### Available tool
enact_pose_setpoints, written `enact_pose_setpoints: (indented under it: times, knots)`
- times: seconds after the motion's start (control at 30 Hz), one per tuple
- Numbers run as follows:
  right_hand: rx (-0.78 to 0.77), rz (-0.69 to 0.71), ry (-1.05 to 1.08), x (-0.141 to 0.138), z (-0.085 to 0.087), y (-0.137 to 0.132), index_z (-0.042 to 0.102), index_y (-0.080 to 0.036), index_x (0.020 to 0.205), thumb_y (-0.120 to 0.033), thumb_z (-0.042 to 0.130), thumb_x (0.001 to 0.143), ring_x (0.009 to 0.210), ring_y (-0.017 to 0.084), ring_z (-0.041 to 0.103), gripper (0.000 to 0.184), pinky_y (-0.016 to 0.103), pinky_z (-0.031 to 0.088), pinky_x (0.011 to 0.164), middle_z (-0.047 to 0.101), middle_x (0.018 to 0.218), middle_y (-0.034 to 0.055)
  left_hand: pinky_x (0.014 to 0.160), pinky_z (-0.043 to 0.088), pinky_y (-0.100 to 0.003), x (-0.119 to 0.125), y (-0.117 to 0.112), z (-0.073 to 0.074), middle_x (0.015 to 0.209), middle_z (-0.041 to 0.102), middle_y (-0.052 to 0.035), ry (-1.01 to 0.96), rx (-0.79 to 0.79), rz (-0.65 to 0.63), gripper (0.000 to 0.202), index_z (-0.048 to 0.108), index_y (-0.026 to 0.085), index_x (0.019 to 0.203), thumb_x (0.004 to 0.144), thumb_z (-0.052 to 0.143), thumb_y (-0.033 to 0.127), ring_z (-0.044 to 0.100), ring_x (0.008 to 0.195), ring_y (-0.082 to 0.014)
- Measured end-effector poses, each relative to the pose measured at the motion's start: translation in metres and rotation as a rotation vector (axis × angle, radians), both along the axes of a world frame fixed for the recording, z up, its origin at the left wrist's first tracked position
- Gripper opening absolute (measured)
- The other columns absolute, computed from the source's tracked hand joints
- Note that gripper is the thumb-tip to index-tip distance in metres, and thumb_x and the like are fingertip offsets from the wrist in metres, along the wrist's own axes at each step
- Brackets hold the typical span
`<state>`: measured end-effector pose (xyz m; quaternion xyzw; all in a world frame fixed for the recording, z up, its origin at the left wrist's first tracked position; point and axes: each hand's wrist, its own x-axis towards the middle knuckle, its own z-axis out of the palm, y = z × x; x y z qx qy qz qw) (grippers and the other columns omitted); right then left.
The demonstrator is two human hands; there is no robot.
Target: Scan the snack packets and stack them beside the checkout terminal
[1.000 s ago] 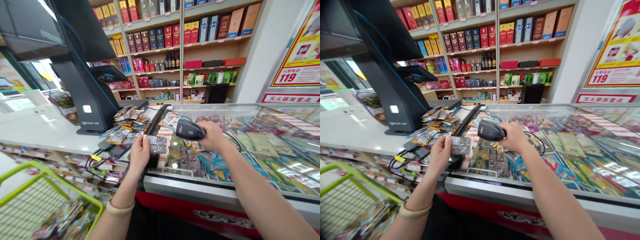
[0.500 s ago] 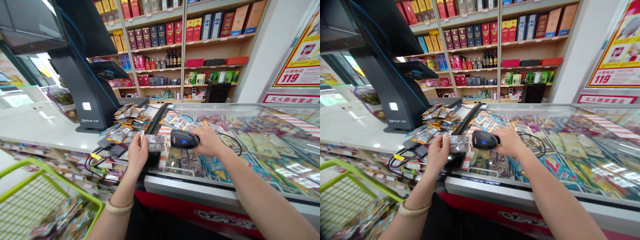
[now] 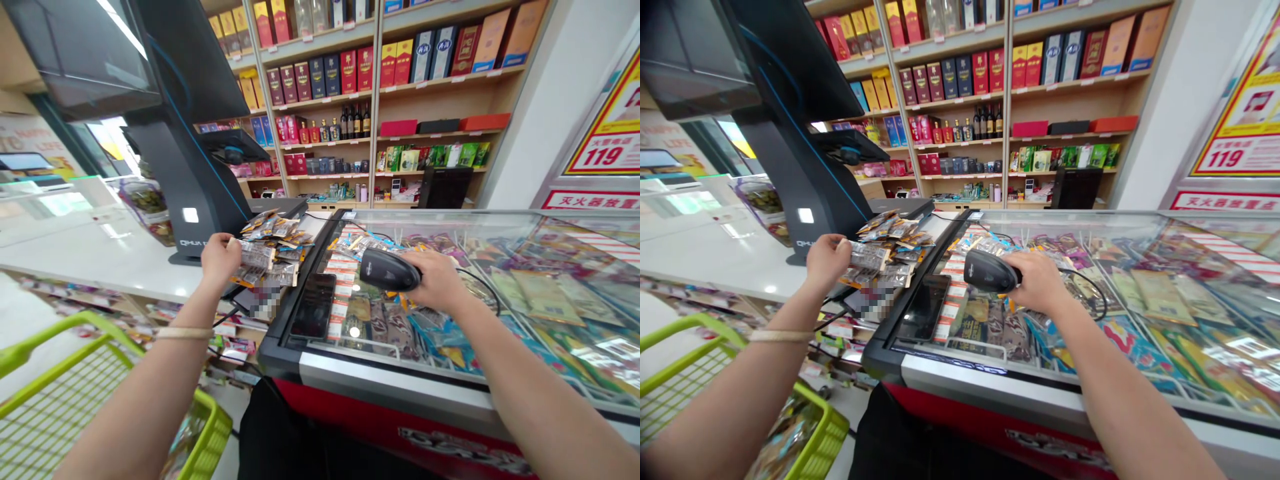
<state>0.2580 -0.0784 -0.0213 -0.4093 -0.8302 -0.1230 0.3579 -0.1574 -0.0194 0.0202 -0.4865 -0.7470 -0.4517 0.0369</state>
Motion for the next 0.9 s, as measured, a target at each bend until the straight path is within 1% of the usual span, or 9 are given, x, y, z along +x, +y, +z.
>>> enact_pose_setpoints:
  times: [0.17,0.3,0.37,0.47,0.53,0.63,0.7,0.77,0.9]
  knots:
    - [0.038,-0.061,0.01,0.008,0.0,0.004,0.071,-0.021,0.095,-0.028,0.06,0.068,0.082,0.025,0.068,0.031,0.033,0.047,0.072,0.075,0.092,0.0082,0.086,0.046,-0.045,-0.014,0.015,0.002,0.088,0.066,-0.0138,0.064,-0.091,-0.011,0.026,0.06,0.015,0.098,0.073,0.059,0.022,0.062,0.092,-0.0322]
    - [0.056,-0.187,0.057,0.02,0.002,0.007,0.072,-0.021,0.092,-0.031,0.061,0.068,0.08,0.026,0.067,0.028,0.033,0.047,0.07,0.074,0.087,0.0075,0.095,0.041,-0.055,0.004,0.005,-0.003,0.11,0.061,-0.0214,0.196,-0.062,0.023,0.033,0.062,0.016,0.104,0.074,0.062,0.028,0.055,0.112,-0.0411]
    - [0.05,-0.239,0.092,0.026,0.004,0.009,0.072,-0.021,0.091,-0.031,0.061,0.067,0.081,0.027,0.067,0.028,0.034,0.048,0.07,0.074,0.085,0.0073,0.098,0.04,-0.053,0.027,-0.003,-0.007,0.112,0.061,-0.0188,0.254,-0.017,-0.085,0.033,0.063,0.017,0.106,0.075,0.06,0.029,0.054,0.115,-0.0388]
    - [0.055,-0.308,0.148,0.034,0.004,0.012,0.072,-0.021,0.091,-0.032,0.06,0.067,0.081,0.029,0.068,0.029,0.035,0.049,0.07,0.074,0.087,0.0079,0.099,0.043,-0.042,0.079,-0.018,-0.018,0.105,0.066,-0.0114,0.268,0.0,-0.462,0.028,0.065,0.019,0.101,0.076,0.058,0.03,0.058,0.109,-0.0293]
    - [0.062,-0.338,0.171,0.037,0.004,0.014,0.072,-0.02,0.092,-0.034,0.059,0.068,0.082,0.03,0.068,0.03,0.037,0.05,0.071,0.075,0.088,0.0087,0.09,0.047,-0.036,0.121,-0.029,-0.028,0.099,0.068,-0.0088,0.192,-0.044,-0.71,0.026,0.068,0.019,0.098,0.079,0.056,0.032,0.063,0.096,-0.0241]
    - [0.06,-0.361,0.171,0.04,0.003,0.015,0.072,-0.02,0.092,-0.035,0.059,0.068,0.082,0.03,0.069,0.031,0.038,0.051,0.071,0.075,0.089,0.0099,0.076,0.048,-0.03,0.182,-0.043,-0.042,0.09,0.071,-0.0073,0.107,-0.216,-0.969,0.027,0.072,0.018,0.09,0.08,0.056,0.038,0.064,0.078,-0.0198]
    - [0.055,-0.374,0.167,0.041,0.002,0.016,0.072,-0.021,0.093,-0.035,0.061,0.068,0.082,0.03,0.069,0.031,0.037,0.051,0.071,0.075,0.089,0.0096,0.067,0.046,-0.028,0.214,-0.047,-0.048,0.08,0.071,-0.0053,0.075,-0.313,-1.038,0.03,0.073,0.018,0.089,0.08,0.057,0.042,0.063,0.07,-0.0184]
    - [0.052,-0.379,0.168,0.04,0.002,0.016,0.072,-0.021,0.094,-0.035,0.061,0.068,0.082,0.03,0.069,0.031,0.036,0.05,0.071,0.075,0.089,0.009,0.061,0.043,-0.027,0.238,-0.047,-0.053,0.07,0.069,-0.0039,0.042,-0.379,-1.036,0.033,0.074,0.018,0.084,0.079,0.058,0.046,0.061,0.064,-0.018]
    - [0.051,-0.358,0.16,0.039,0.002,0.017,0.072,-0.021,0.094,-0.035,0.061,0.069,0.082,0.029,0.069,0.03,0.035,0.05,0.071,0.075,0.089,0.0082,0.056,0.041,-0.027,0.261,-0.04,-0.061,0.055,0.06,-0.0017,-0.02,-0.442,-0.955,0.038,0.072,0.017,0.069,0.074,0.064,0.055,0.058,0.057,-0.0177]
